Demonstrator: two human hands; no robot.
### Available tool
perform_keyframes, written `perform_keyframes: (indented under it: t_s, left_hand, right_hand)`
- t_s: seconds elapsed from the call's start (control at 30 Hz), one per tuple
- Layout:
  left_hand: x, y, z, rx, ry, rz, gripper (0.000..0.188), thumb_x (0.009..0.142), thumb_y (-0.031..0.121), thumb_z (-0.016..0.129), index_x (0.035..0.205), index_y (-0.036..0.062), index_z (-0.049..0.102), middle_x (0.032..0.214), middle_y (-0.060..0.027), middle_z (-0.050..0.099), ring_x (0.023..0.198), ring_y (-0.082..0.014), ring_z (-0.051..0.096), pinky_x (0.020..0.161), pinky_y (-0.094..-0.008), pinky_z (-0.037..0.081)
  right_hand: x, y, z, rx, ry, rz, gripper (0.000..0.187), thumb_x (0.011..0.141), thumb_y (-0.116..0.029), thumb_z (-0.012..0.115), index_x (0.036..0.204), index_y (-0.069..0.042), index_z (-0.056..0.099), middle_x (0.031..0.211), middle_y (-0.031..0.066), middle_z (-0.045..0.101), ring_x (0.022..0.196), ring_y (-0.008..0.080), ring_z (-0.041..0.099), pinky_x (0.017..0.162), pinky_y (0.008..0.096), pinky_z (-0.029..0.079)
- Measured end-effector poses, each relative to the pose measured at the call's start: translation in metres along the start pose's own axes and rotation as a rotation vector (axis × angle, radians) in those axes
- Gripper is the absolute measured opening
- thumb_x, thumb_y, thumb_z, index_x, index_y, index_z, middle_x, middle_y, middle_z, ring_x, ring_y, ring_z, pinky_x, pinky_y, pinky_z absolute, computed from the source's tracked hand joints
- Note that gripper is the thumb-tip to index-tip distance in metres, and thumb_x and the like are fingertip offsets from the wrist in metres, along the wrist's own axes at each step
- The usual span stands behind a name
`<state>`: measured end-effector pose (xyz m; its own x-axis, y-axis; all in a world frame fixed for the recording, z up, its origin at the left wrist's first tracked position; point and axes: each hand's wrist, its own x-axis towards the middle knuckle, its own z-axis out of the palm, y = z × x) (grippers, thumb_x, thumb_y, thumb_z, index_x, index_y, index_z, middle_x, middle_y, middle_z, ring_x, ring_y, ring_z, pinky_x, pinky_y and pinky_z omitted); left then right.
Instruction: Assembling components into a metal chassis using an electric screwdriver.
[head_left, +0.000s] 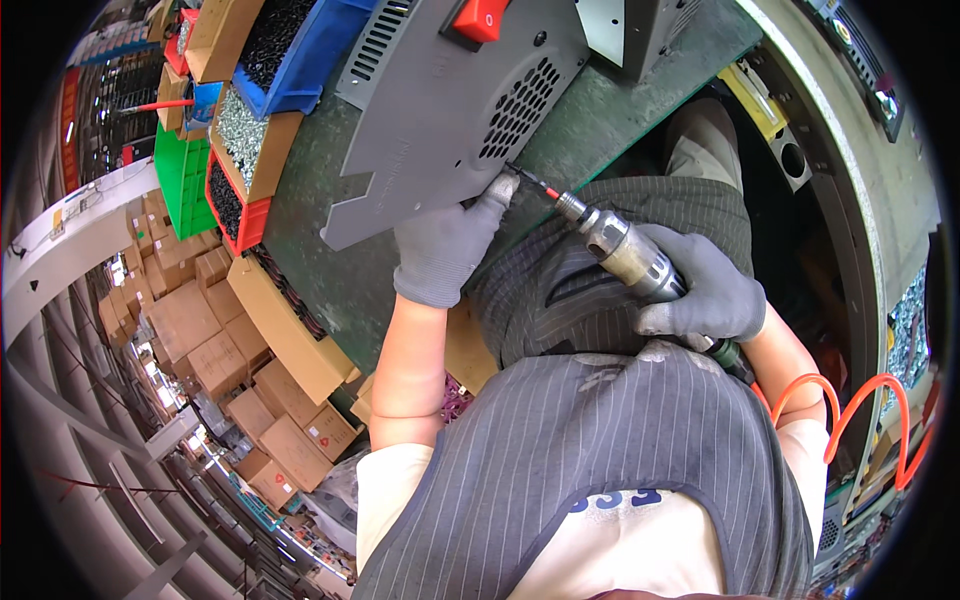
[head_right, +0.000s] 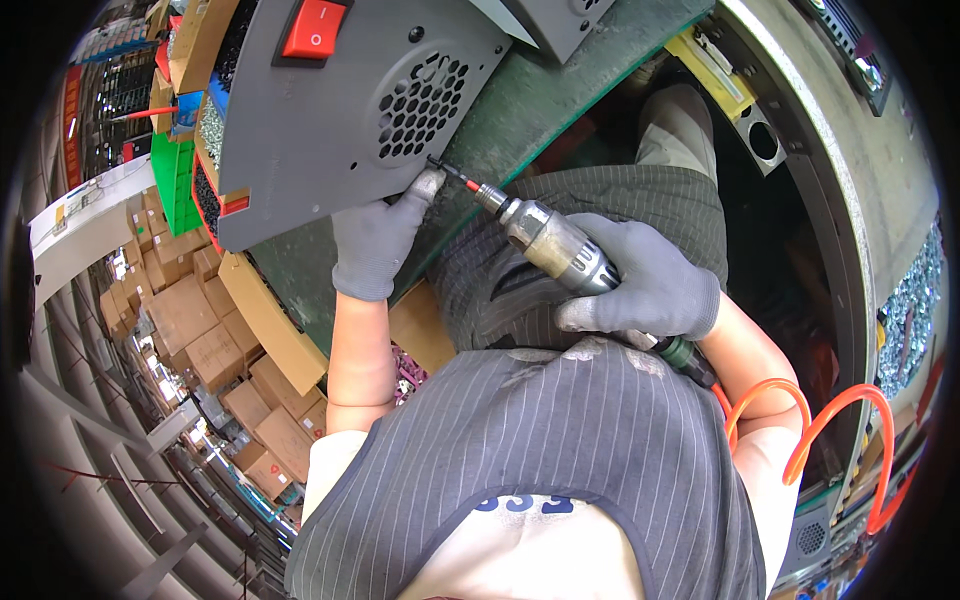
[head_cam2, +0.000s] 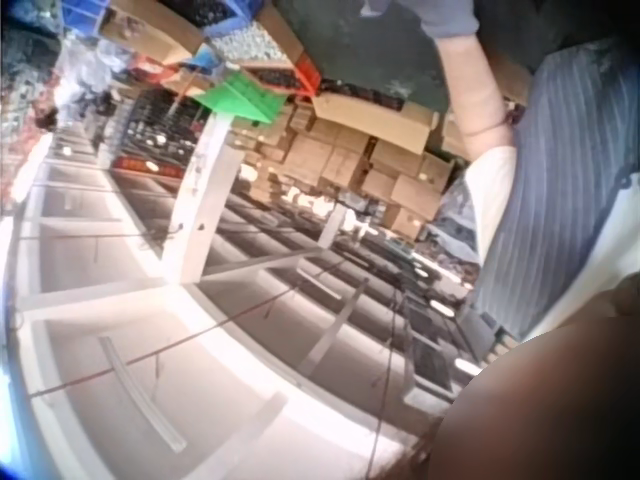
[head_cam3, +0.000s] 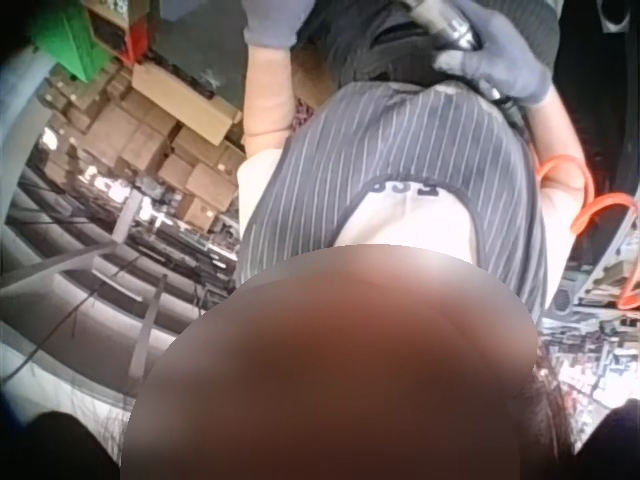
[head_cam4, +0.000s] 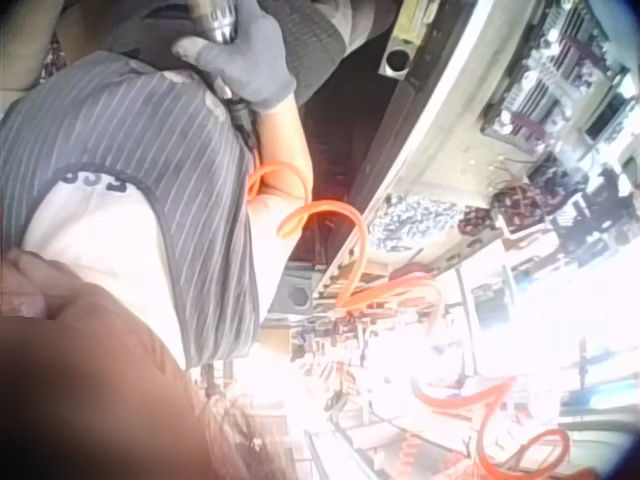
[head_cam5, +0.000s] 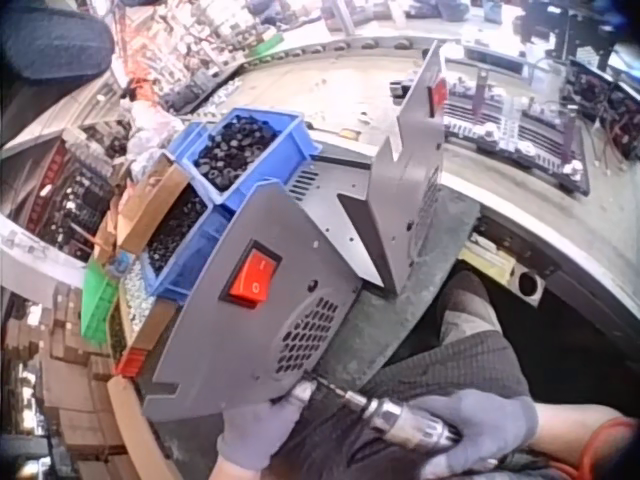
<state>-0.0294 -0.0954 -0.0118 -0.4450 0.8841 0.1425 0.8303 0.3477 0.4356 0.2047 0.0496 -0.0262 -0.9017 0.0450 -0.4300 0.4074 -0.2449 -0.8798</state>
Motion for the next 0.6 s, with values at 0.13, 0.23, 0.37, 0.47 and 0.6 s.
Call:
perform_keyframes:
  t_s: [0.13,0.23,0.37,0.47,0.6]
  left_hand:
    - [0.003,-0.005,-0.003,0.078,-0.042,0.052,0.024,0.073,0.02,0.075,0.093,0.0065,0.07,0.095,-0.0091,0.067,0.089,-0.0261,0.061,0.082,-0.0366,0.047]
    - [0.005,-0.006,-0.006,0.083,-0.082,0.084,0.024,0.073,0.022,0.074,0.092,0.0078,0.07,0.092,-0.0089,0.067,0.086,-0.0259,0.061,0.08,-0.0369,0.047]
    - [0.005,-0.007,-0.007,0.063,-0.089,0.082,0.024,0.073,0.027,0.073,0.09,0.0109,0.071,0.088,-0.0083,0.065,0.084,-0.0267,0.06,0.076,-0.0381,0.047]
    - [0.005,-0.011,-0.007,0.06,-0.08,0.112,0.025,0.074,0.032,0.071,0.09,0.0137,0.07,0.086,-0.0078,0.062,0.084,-0.0281,0.058,0.074,-0.0401,0.046]
    - [0.008,-0.014,-0.007,0.07,-0.135,0.071,0.025,0.073,0.032,0.072,0.09,0.0137,0.07,0.093,-0.0088,0.061,0.088,-0.0288,0.057,0.076,-0.041,0.045]
  right_hand:
    - [0.0,-0.001,0.0,-0.079,0.027,-0.075,0.065,0.063,-0.029,0.078,0.117,-0.002,0.053,0.086,0.0079,0.06,0.078,0.0188,0.059,0.074,0.0309,0.047]
    - [0.0,0.0,0.002,-0.063,0.03,-0.057,0.065,0.064,-0.028,0.078,0.117,-0.001,0.053,0.086,0.007,0.06,0.077,0.0187,0.059,0.073,0.0308,0.047]
    - [0.001,-0.002,0.003,-0.206,0.074,-0.212,0.061,0.065,-0.026,0.078,0.115,-0.001,0.053,0.082,0.0051,0.061,0.072,0.0176,0.059,0.068,0.0309,0.047]
    - [0.003,-0.006,0.002,-0.034,-0.004,-0.038,0.059,0.065,-0.027,0.078,0.112,-0.001,0.053,0.082,0.0066,0.061,0.073,0.0172,0.059,0.068,0.0314,0.047]
    - [0.007,-0.012,0.002,-0.167,0.059,-0.04,0.059,0.065,-0.03,0.078,0.11,-0.001,0.054,0.084,0.0093,0.061,0.077,0.017,0.059,0.071,0.0319,0.047]
